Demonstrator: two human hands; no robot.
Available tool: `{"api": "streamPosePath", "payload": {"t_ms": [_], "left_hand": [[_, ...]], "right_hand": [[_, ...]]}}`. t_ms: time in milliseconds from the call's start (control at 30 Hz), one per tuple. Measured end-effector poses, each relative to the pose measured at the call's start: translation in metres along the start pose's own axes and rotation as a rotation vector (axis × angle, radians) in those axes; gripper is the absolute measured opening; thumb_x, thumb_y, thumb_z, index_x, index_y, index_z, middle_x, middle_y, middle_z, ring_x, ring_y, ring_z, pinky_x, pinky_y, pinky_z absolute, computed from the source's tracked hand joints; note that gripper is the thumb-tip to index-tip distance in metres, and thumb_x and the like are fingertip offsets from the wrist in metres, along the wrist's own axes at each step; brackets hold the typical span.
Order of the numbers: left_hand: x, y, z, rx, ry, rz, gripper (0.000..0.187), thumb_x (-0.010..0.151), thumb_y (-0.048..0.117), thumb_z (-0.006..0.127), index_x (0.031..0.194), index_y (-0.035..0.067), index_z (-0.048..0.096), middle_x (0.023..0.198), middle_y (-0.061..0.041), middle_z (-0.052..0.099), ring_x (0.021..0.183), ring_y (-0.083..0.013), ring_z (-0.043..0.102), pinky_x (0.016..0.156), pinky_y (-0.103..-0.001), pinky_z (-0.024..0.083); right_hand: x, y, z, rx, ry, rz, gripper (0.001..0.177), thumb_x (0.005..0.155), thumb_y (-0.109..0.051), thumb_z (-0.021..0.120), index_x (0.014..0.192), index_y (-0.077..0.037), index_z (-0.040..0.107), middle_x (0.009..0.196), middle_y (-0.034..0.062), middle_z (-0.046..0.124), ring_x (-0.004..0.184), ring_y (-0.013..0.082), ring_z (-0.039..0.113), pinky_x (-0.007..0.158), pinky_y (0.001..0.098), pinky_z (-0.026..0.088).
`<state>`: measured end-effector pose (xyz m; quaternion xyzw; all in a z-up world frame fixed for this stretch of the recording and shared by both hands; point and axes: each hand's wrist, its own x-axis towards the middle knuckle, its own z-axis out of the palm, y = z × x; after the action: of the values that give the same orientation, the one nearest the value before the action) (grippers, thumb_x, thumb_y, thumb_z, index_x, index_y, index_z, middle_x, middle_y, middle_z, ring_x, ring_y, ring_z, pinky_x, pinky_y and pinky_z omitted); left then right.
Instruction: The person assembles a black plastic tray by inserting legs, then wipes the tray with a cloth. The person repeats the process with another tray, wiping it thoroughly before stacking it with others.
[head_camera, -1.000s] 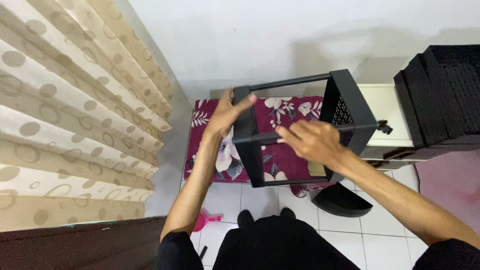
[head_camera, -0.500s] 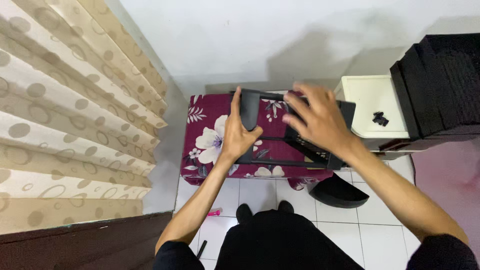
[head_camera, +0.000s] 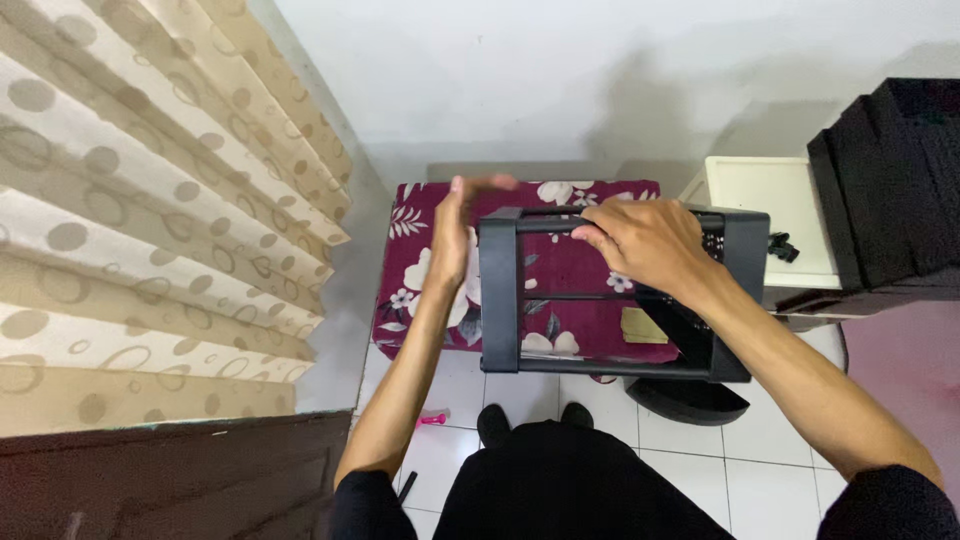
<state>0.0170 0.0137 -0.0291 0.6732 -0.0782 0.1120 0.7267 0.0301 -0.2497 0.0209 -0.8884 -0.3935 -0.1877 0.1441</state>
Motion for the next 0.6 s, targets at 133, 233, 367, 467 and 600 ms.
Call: {"api": "streamPosePath", "payload": {"t_ms": [133, 233, 367, 467, 600], "left_hand": [[-0.006, 0.003, 0.016, -0.082, -0.070, -0.141, 0.078, 0.106, 0.051, 0.021, 0.089, -0.002, 0.076, 0.083, -0.014, 0.074, 0.081, -0.0237, 0.067, 0.081, -0.037, 0.051], [-0.014, 0.007, 0.021, -0.032, -0.110, -0.037, 0.068, 0.107, 0.044, 0.029, 0.089, -0.003, 0.075, 0.083, -0.012, 0.073, 0.081, -0.0213, 0.066, 0.083, -0.035, 0.050], [-0.016, 0.011, 0.025, -0.044, -0.108, -0.035, 0.063, 0.107, 0.039, 0.032, 0.088, -0.005, 0.073, 0.083, -0.013, 0.072, 0.080, -0.0212, 0.065, 0.081, -0.035, 0.050], [-0.016, 0.007, 0.026, -0.071, -0.110, -0.014, 0.060, 0.108, 0.036, 0.033, 0.088, -0.005, 0.071, 0.084, -0.013, 0.071, 0.081, -0.0210, 0.065, 0.082, -0.034, 0.050], [-0.019, 0.001, 0.028, -0.052, -0.101, -0.027, 0.059, 0.108, 0.035, 0.033, 0.087, -0.005, 0.070, 0.084, -0.013, 0.071, 0.081, -0.0213, 0.065, 0.083, -0.035, 0.050]], "right_hand": [[0.000, -0.008, -0.016, 0.013, -0.009, -0.040, 0.028, 0.092, -0.036, 0.072, 0.090, -0.009, 0.076, 0.069, 0.0025, 0.071, 0.051, 0.0193, 0.063, 0.043, 0.0353, 0.046], [-0.006, -0.012, -0.024, 0.003, 0.007, -0.095, 0.027, 0.094, -0.035, 0.072, 0.090, -0.008, 0.077, 0.068, 0.0014, 0.070, 0.050, 0.0161, 0.062, 0.040, 0.0313, 0.044], [-0.009, -0.015, -0.032, -0.056, 0.008, -0.125, 0.029, 0.092, -0.033, 0.074, 0.093, -0.005, 0.078, 0.062, 0.0030, 0.067, 0.045, 0.0150, 0.059, 0.036, 0.0293, 0.041], [-0.008, -0.017, -0.034, -0.079, 0.016, -0.149, 0.029, 0.091, -0.032, 0.076, 0.093, -0.004, 0.078, 0.060, 0.0037, 0.065, 0.043, 0.0150, 0.058, 0.034, 0.0285, 0.040], [-0.010, -0.022, -0.034, -0.078, 0.032, -0.142, 0.028, 0.090, -0.032, 0.077, 0.093, -0.004, 0.079, 0.057, 0.0038, 0.064, 0.041, 0.0151, 0.057, 0.033, 0.0289, 0.040]]}}
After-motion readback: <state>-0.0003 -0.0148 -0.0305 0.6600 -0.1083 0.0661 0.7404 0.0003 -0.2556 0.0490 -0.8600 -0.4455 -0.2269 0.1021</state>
